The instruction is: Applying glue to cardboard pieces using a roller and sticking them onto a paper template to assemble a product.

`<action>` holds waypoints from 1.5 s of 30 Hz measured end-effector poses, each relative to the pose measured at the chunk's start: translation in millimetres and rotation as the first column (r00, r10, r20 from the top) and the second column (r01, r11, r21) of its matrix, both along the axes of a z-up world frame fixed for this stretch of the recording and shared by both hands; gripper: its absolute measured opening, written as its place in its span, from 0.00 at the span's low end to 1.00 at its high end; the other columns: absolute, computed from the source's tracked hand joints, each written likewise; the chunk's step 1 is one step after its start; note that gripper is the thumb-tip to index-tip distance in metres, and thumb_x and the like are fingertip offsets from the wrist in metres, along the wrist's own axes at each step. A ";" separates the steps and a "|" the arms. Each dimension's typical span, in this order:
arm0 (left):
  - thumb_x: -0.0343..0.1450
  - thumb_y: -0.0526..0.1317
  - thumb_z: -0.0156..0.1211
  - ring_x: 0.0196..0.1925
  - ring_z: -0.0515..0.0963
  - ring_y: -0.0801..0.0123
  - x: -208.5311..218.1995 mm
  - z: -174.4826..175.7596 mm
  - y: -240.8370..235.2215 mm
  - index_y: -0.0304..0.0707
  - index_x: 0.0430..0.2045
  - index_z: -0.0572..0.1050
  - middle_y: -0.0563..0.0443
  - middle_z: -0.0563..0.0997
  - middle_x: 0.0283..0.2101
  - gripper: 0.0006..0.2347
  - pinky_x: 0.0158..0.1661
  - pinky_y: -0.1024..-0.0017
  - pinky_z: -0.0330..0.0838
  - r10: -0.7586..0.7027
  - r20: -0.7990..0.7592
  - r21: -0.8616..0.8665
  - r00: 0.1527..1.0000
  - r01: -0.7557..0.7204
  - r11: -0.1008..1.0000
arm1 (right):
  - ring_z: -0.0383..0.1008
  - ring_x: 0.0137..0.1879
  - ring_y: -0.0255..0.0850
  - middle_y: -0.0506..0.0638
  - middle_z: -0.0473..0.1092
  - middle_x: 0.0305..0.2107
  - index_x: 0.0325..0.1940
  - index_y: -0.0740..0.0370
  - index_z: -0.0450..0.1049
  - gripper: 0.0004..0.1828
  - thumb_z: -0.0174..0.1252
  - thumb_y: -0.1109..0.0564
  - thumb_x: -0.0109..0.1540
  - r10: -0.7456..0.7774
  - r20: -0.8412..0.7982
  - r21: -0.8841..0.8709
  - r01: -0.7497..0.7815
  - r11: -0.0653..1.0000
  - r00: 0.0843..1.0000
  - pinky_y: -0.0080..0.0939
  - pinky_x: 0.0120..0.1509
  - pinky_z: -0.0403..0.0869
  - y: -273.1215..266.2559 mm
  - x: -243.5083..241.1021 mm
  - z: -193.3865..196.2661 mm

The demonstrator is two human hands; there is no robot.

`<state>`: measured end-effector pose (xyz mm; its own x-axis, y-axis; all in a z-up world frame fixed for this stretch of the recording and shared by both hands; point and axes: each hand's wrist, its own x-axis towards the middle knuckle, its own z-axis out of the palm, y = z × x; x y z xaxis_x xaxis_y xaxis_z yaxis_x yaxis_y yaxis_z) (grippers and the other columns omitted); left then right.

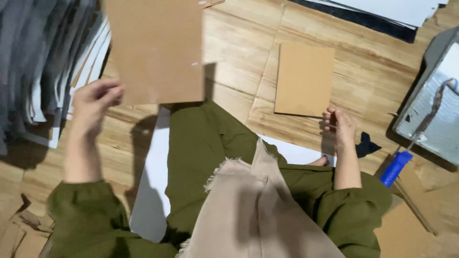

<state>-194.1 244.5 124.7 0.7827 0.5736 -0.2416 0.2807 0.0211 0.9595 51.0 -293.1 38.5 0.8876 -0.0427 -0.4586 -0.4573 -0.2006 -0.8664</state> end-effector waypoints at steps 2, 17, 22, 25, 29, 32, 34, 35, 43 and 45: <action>0.69 0.32 0.55 0.32 0.71 0.79 -76.2 4.2 41.1 0.35 0.40 0.71 0.55 0.73 0.33 0.08 0.37 0.85 0.68 0.061 -0.088 0.098 0.994 -0.053 0.994 | 0.66 0.28 0.29 0.44 0.69 0.27 0.43 0.59 0.71 0.14 0.46 0.49 0.63 0.045 0.002 0.032 -0.045 0.998 0.999 0.24 0.30 0.65 -7.0 3.9 -17.5; 0.67 0.28 0.54 0.37 0.72 0.61 -304.1 -121.4 89.9 0.28 0.39 0.73 0.43 0.75 0.36 0.08 0.43 0.66 0.66 0.250 -0.704 0.010 0.665 -0.344 0.939 | 0.64 0.33 0.33 0.51 0.68 0.32 0.46 0.65 0.71 0.11 0.50 0.55 0.65 0.279 0.300 -0.416 -0.138 0.899 0.912 0.28 0.35 0.65 -54.0 7.7 -11.4; 0.68 0.25 0.51 0.38 0.71 0.58 -342.0 -169.0 112.7 0.26 0.41 0.72 0.41 0.74 0.39 0.10 0.41 0.65 0.67 0.232 -0.646 0.017 0.728 -0.291 0.957 | 0.66 0.39 0.48 0.63 0.67 0.38 0.48 0.75 0.73 0.09 0.54 0.64 0.67 0.449 0.538 -0.722 0.115 0.682 0.713 0.41 0.42 0.67 -149.8 -13.3 25.6; 0.69 0.26 0.51 0.37 0.74 0.65 -340.2 -169.8 106.0 0.38 0.36 0.78 0.51 0.79 0.38 0.09 0.39 0.66 0.68 0.395 -0.774 0.467 0.495 0.026 0.884 | 0.60 0.47 0.58 0.66 0.61 0.42 0.49 0.73 0.72 0.14 0.62 0.62 0.63 0.445 0.448 -0.894 0.405 0.193 0.776 0.54 0.48 0.63 -229.4 -46.1 18.1; 0.71 0.26 0.51 0.30 0.71 0.58 -315.8 -222.7 132.0 0.20 0.35 0.74 0.38 0.74 0.32 0.05 0.31 0.68 0.66 0.461 -0.264 0.867 0.847 0.000 0.498 | 0.65 0.42 0.62 0.71 0.65 0.39 0.51 0.77 0.64 0.38 0.57 0.36 0.61 0.138 0.202 -0.966 0.220 -0.135 0.970 0.54 0.44 0.65 -295.5 -93.6 -18.8; 0.75 0.31 0.55 0.24 0.63 0.68 -250.1 -249.2 136.7 0.30 0.24 0.65 0.49 0.70 0.25 0.10 0.23 0.72 0.62 0.614 -0.085 0.892 0.784 -0.214 0.397 | 0.69 0.40 0.60 0.69 0.67 0.38 0.52 0.77 0.61 0.37 0.59 0.40 0.56 0.012 0.131 -0.981 0.128 0.144 0.991 0.51 0.43 0.67 -272.4 -106.0 -22.4; 0.78 0.34 0.57 0.20 0.59 0.74 -184.7 -242.0 117.8 0.37 0.17 0.60 0.56 0.67 0.20 0.18 0.18 0.75 0.60 0.692 0.021 0.886 0.721 -0.334 0.322 | 0.69 0.38 0.56 0.65 0.68 0.35 0.49 0.75 0.63 0.32 0.58 0.43 0.57 -0.059 0.083 -0.943 0.098 0.318 0.995 0.49 0.42 0.67 -251.0 -105.1 -20.6; 0.79 0.30 0.59 0.23 0.64 0.70 -142.7 -226.1 96.8 0.29 0.21 0.62 0.48 0.71 0.25 0.15 0.22 0.74 0.65 0.516 0.185 0.831 0.837 -0.413 0.372 | 0.66 0.43 0.58 0.65 0.67 0.38 0.54 0.70 0.61 0.30 0.56 0.45 0.58 -0.059 0.090 -0.952 0.104 0.290 0.994 0.52 0.46 0.65 -245.6 -103.0 -21.9; 0.69 0.23 0.47 0.51 0.66 0.51 112.9 -26.5 -148.5 0.23 0.45 0.65 0.35 0.67 0.47 0.11 0.54 0.55 0.59 -0.211 0.193 0.755 0.958 -0.008 0.655 | 0.68 0.47 0.54 0.54 0.69 0.42 0.55 0.59 0.65 0.30 0.38 0.35 0.61 0.006 0.043 -0.898 0.036 0.438 0.999 0.48 0.48 0.64 -226.2 -76.1 -3.3; 0.67 0.28 0.54 0.50 0.67 0.47 145.6 -57.5 -171.0 0.31 0.44 0.69 0.40 0.68 0.44 0.12 0.51 0.57 0.58 -0.401 0.327 0.626 0.856 0.121 0.770 | 0.70 0.45 0.54 0.57 0.71 0.35 0.48 0.55 0.69 0.31 0.48 0.28 0.59 0.066 -0.067 -0.841 -0.092 0.533 0.996 0.54 0.48 0.66 -248.0 -70.0 -25.4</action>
